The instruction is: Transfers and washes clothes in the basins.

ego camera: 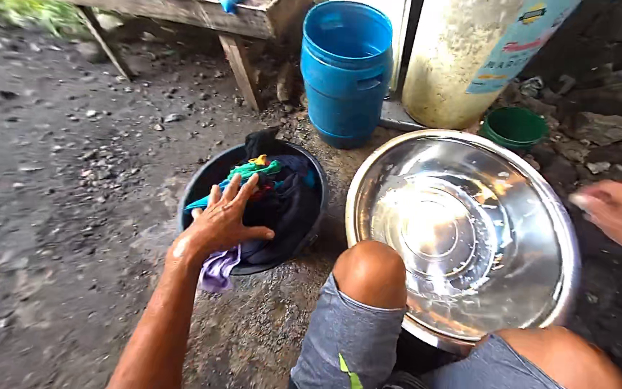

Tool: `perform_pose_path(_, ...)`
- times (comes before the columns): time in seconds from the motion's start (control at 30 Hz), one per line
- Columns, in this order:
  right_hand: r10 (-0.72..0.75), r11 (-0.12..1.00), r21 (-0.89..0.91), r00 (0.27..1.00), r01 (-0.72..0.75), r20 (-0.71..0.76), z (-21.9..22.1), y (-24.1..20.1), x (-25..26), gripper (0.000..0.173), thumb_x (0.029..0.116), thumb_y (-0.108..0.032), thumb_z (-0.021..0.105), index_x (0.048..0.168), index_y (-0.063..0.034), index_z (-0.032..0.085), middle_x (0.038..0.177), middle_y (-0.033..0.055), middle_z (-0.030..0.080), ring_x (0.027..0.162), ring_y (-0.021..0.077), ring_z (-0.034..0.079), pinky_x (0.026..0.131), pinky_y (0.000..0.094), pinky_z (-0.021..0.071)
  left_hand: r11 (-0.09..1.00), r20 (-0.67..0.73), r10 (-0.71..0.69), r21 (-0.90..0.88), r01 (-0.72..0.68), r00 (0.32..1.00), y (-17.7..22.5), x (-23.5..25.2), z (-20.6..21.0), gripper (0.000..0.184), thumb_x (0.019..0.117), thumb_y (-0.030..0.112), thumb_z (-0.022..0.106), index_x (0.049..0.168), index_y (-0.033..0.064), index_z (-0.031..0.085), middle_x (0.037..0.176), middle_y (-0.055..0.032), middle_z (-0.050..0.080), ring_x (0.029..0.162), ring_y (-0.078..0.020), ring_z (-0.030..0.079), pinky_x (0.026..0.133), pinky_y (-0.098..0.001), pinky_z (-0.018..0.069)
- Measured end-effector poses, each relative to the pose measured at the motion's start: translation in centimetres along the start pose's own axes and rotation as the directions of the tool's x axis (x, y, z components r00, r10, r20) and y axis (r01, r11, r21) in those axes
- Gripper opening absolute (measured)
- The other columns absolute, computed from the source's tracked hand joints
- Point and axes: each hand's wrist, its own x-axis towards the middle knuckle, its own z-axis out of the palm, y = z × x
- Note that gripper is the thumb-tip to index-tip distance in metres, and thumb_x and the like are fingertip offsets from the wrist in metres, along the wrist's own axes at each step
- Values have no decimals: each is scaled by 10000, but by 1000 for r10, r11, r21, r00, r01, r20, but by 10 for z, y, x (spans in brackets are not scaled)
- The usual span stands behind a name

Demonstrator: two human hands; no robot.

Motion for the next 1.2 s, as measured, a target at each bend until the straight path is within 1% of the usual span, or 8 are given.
perform_pose_path(0.1, 2, 999, 41, 980, -11, 200, 18, -28, 81, 282, 1063, -248, 583, 1172, -11, 690, 992, 236, 719, 864, 402, 699, 844, 638, 530, 1000, -118, 9, -2, -10, 993, 4, 16, 34, 1364, 575, 483, 996, 1656, 263, 195, 1709, -196, 95, 1480, -614, 140, 908, -872, 330)
perform_pose_path(0.2, 52, 971, 214, 969, -106, 242, 47, -34, 122, 295, 1088, -239, 535, 1199, 8, 652, 1004, 225, 711, 800, 329, 686, 777, 530, 552, 998, -297, -13, 59, 32, 955, 15, 23, 36, 1138, 645, 357, 965, 1595, 253, 348, 1593, -250, 362, 1415, -600, 321, 907, -867, 335)
perform_pose_path(0.3, 62, 900, 387, 938, -201, 342, 79, -56, 125, 372, 1116, -256, 452, 1355, 12, 550, 1211, 245, 656, 932, 325, 680, 813, 497, 555, 993, -395, -29, 91, 71, 918, 15, 38, 31, 881, 688, 267, 907, 1476, 207, 520, 1328, -276, 594, 1226, -554, 535, 936, -838, 345)
perform_pose_path(0.43, 76, 888, 359, 861, -288, 503, 103, -59, 113, 331, 1111, -237, 469, 1341, -18, 563, 1198, 209, 658, 918, 281, 660, 790, 460, 532, 997, -458, -40, -80, 4, 888, -2, 49, 30, 694, 781, 240, 847, 1407, 114, 574, 1166, -265, 660, 1054, -488, 642, 835, -679, 502)
perform_pose_path(0.53, 65, 874, 400, 882, -277, 468, 91, -60, 113, 305, 1103, -228, 490, 1312, -26, 580, 1171, 192, 672, 896, 257, 668, 764, 432, 535, 950, -547, -173, -312, -8, 819, -4, 29, 29, 575, 828, 193, 828, 1337, 75, 589, 1077, -266, 700, 1000, -490, 678, 819, -718, 501)
perform_pose_path(0.63, 46, 821, 515, 927, -247, 372, 76, -58, 110, 290, 1096, -220, 505, 1286, -17, 589, 1133, 183, 676, 856, 225, 673, 737, 391, 544, 833, -591, -334, -549, -63, 734, -3, 15, 33, 537, 855, 152, 791, 1336, 39, 581, 1134, -265, 686, 1068, -441, 669, 896, -683, 499)
perform_pose_path(0.87, -18, 760, 620, 947, -195, 320, 52, -46, 101, 243, 1096, -185, 489, 1227, -17, 604, 1017, 114, 705, 800, 153, 717, 685, 292, 591, 460, -612, -477, -786, -414, 631, 37, 25, -3, 549, 822, 62, 732, 1332, -17, 542, 1216, -118, 645, 1116, -119, 627, 975, -326, 531)
perform_pose_path(1.2, -180, 704, 710, 969, 5, 172, 32, -57, 101, 252, 1094, -164, 449, 1203, -19, 624, 1028, 70, 738, 815, 130, 740, 698, 254, 612, 122, -604, -446, -772, -624, 660, 136, 37, -68, 342, 943, 53, 640, 1268, 31, 537, 1054, -21, 673, 967, -88, 670, 870, -308, 591)
